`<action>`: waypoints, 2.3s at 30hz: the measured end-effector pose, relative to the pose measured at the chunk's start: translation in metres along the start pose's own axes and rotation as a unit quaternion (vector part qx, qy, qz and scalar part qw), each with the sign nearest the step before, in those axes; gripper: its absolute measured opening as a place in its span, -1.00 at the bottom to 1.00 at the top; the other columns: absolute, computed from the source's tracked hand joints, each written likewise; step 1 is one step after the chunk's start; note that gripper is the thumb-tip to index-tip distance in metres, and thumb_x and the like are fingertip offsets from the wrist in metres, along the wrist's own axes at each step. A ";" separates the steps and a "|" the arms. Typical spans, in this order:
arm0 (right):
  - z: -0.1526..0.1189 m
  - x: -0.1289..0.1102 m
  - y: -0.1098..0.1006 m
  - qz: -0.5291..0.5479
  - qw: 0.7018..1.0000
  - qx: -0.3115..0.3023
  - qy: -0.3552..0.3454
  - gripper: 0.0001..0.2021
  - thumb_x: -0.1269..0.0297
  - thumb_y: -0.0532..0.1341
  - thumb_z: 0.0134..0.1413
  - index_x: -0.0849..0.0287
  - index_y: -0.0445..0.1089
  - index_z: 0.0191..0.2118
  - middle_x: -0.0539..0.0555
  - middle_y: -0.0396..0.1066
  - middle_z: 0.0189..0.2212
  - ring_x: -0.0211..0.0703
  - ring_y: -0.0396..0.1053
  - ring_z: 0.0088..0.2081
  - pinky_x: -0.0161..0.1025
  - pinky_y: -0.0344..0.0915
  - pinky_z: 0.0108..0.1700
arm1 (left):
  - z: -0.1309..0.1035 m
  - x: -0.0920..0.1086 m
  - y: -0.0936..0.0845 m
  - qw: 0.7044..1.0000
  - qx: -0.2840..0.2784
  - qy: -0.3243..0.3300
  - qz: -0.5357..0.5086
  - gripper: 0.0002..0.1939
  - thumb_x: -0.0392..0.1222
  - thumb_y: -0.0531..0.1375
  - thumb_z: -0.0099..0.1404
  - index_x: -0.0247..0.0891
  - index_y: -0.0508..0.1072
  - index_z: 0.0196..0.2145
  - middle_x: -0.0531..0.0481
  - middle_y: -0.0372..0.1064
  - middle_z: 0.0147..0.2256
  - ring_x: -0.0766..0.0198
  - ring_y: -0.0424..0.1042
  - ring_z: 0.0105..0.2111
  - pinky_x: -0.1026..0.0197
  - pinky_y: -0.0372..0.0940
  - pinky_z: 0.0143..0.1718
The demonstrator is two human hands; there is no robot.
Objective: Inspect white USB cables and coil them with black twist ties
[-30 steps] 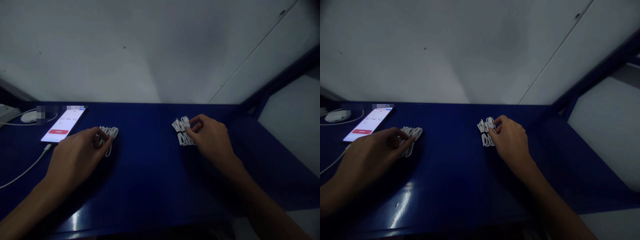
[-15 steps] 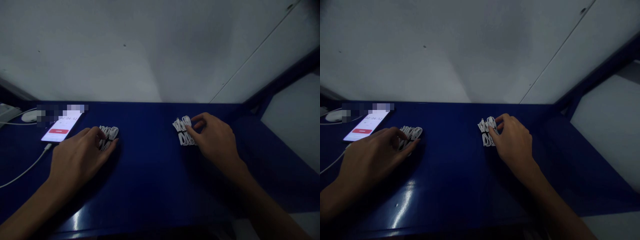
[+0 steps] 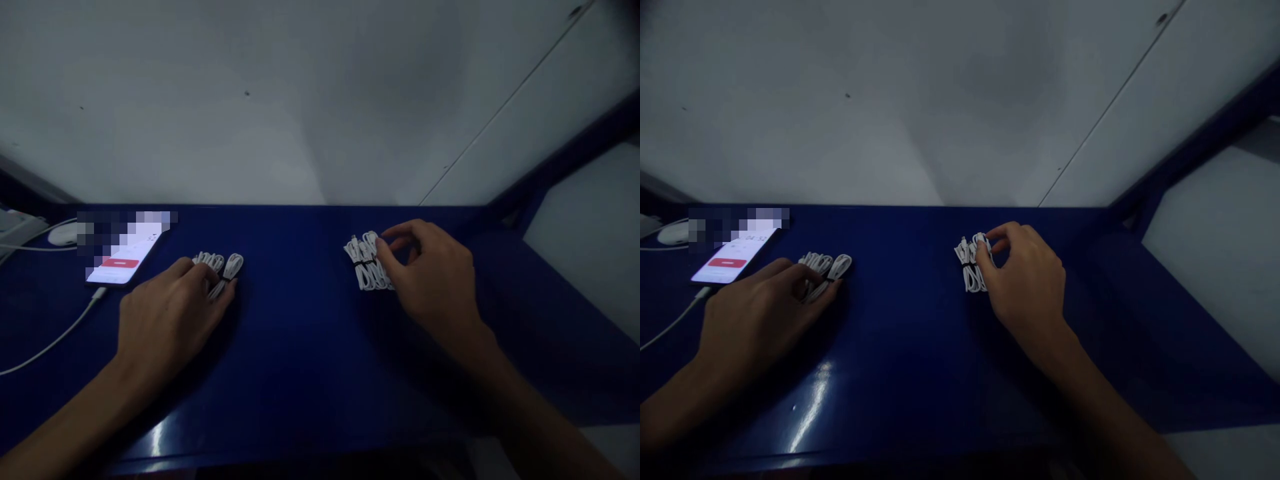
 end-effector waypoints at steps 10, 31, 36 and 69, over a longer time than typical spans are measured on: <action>-0.020 -0.056 -0.011 0.146 0.973 -0.138 -0.109 -0.91 0.32 0.33 0.43 0.16 0.54 -0.04 0.01 0.56 -0.30 -0.18 0.44 -0.40 -0.17 0.37 -0.31 | 0.003 0.054 -0.012 0.953 -0.014 0.060 -0.296 -0.68 0.16 0.41 0.38 -0.14 0.60 -0.29 -0.02 0.57 -0.27 0.05 0.53 -0.30 0.06 0.31 -0.29; -0.033 -0.047 0.040 0.388 0.891 -0.234 -0.024 -0.65 0.29 0.18 0.57 0.06 0.33 0.35 0.07 0.57 -0.04 -0.09 0.60 -0.12 -0.09 0.56 -0.15 | 0.006 0.073 0.033 0.555 -0.268 -0.091 -0.782 -0.65 -0.17 0.47 0.44 -0.20 0.69 0.14 -0.17 0.74 -0.04 0.08 0.72 -0.04 0.09 0.51 0.17; -0.039 -0.055 0.035 0.388 0.884 -0.260 -0.032 -0.85 0.24 0.24 0.54 0.12 0.47 0.08 0.04 0.55 -0.13 -0.15 0.55 -0.23 -0.12 0.46 -0.20 | 0.004 0.073 0.030 0.597 -0.247 -0.086 -0.759 -0.62 -0.26 0.56 0.30 -0.14 0.73 0.06 -0.03 0.72 -0.16 0.16 0.70 -0.16 0.21 0.51 -0.02; -0.029 -0.049 0.033 0.450 0.837 -0.310 0.037 -0.82 0.18 0.31 0.49 0.08 0.52 -0.22 -0.05 0.43 -0.38 -0.20 0.33 -0.37 -0.23 0.30 -0.32 | 0.008 0.071 0.030 0.545 -0.234 -0.093 -0.800 -0.78 -0.26 0.50 0.40 -0.15 0.60 -0.06 0.02 0.65 -0.22 0.30 0.62 -0.23 0.32 0.50 -0.12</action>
Point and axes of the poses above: each hand's wrist, its own z-axis towards the middle knuckle, its own y-axis out of the palm, x = y × z, the point moved 3 cm from there along z, towards the middle knuckle
